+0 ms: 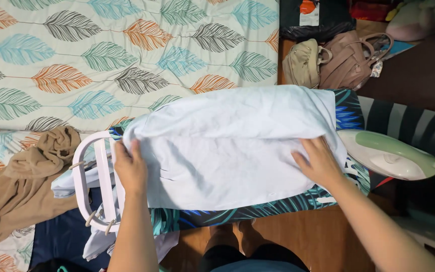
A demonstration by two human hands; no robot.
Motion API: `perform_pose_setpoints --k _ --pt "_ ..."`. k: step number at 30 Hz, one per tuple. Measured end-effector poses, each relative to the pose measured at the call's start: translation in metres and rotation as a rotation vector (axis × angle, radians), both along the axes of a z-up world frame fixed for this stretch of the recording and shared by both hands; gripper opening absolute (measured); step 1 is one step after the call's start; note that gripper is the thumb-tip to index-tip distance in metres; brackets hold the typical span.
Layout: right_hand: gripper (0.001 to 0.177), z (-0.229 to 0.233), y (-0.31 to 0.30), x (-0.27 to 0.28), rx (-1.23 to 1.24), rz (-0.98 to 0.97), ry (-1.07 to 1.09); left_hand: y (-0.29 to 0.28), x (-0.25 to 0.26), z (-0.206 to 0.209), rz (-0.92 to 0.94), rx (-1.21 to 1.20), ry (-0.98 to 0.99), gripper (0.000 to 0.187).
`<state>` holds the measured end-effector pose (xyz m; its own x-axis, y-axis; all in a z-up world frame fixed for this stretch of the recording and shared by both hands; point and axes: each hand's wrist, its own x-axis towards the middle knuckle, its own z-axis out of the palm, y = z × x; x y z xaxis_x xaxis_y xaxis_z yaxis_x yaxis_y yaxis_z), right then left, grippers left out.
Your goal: The person irons white shirts using a steam iron on an ironing board, then places the shirts on hangers and buttons the collars.
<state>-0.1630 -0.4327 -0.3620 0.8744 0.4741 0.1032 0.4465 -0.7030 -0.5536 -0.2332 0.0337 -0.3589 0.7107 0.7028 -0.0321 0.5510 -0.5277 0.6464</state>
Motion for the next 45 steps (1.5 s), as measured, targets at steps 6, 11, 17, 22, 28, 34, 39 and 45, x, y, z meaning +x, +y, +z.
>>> perform_pose_setpoints --k 6,11,17,22,28,34,39,45 --pt "0.07 -0.004 -0.052 -0.072 -0.092 -0.122 0.0 -0.001 -0.053 0.012 -0.284 -0.063 -0.146 0.037" --pt "0.043 -0.038 -0.076 -0.074 -0.266 -0.373 0.389 0.014 -0.084 0.024 -0.245 0.081 0.229 0.021" --pt "0.043 -0.033 -0.089 -0.103 -0.424 -0.267 0.341 -0.059 -0.062 0.016 -0.55 0.666 0.205 0.049" --pt "0.05 -0.07 -0.097 -0.088 -0.092 -0.729 0.543 -0.268 -0.002 -0.036 -1.315 0.157 -0.077 0.046" --pt "0.035 -0.048 -0.097 -0.099 -0.131 -0.826 0.408 -0.319 0.055 -0.044 -1.38 0.31 -0.104 0.044" --pt "0.031 -0.024 -0.103 -0.112 0.077 -1.027 0.328 -0.356 0.087 -0.018 -1.267 0.049 0.671 0.051" --pt "0.033 -0.014 -0.106 -0.099 -0.162 -0.913 0.326 -0.367 0.061 -0.043 -1.357 0.254 0.327 0.053" --pt "0.055 0.022 -0.183 -0.023 -0.591 -0.665 -0.3 -0.361 0.034 -0.066 -1.5 0.438 -0.046 0.059"
